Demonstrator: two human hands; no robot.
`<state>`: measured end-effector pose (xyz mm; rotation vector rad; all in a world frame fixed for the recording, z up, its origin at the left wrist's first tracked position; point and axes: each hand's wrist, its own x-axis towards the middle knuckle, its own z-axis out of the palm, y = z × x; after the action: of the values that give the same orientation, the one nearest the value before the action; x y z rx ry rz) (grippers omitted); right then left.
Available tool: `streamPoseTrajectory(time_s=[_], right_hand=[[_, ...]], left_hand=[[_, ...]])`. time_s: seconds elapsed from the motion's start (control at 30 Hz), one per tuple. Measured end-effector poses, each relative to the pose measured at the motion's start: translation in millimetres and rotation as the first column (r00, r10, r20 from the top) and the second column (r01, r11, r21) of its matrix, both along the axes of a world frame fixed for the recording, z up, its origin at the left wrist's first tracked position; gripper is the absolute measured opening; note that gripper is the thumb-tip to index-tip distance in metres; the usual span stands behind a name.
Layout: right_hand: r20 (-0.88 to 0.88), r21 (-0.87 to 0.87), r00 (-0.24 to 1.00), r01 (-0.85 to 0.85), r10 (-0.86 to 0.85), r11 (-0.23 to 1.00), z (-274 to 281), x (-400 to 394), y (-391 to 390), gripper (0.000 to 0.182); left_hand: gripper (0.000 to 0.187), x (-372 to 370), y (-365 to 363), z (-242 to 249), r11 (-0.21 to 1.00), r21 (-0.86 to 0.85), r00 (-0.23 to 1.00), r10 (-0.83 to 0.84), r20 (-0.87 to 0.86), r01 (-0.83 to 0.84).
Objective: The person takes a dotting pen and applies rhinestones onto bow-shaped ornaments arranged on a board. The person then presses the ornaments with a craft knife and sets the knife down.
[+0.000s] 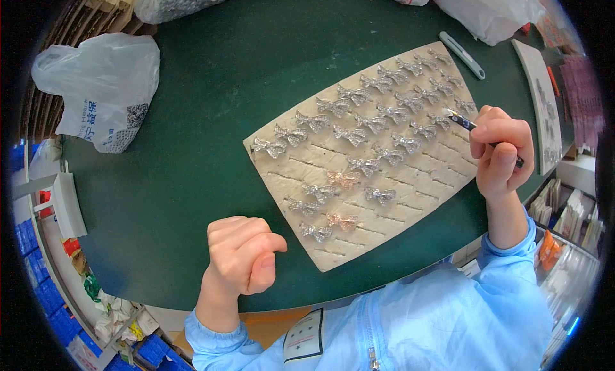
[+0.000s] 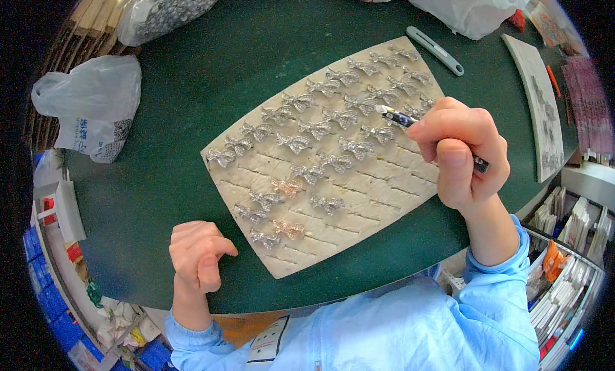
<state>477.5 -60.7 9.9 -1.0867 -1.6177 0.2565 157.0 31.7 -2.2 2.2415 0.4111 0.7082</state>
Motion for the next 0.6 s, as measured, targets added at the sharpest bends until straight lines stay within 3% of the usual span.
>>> streamPoseTrajectory(time_s=[0.47,0.6], right_hand=[[-0.001,0.012,1.000,-0.001,0.001,1.000,-0.5,-0.1,0.5,0.031],[0.002,0.009,1.000,-0.010,0.010,1.000,-0.5,0.4,0.4,0.030]], left_hand=[[0.014,0.3,0.1,0.3,1.000,0.011,1.000,-0.002,-0.006,0.002],[0.032,-0.1,-1.9,-1.0,1.000,0.021,1.000,0.014,-0.026,-0.013]])
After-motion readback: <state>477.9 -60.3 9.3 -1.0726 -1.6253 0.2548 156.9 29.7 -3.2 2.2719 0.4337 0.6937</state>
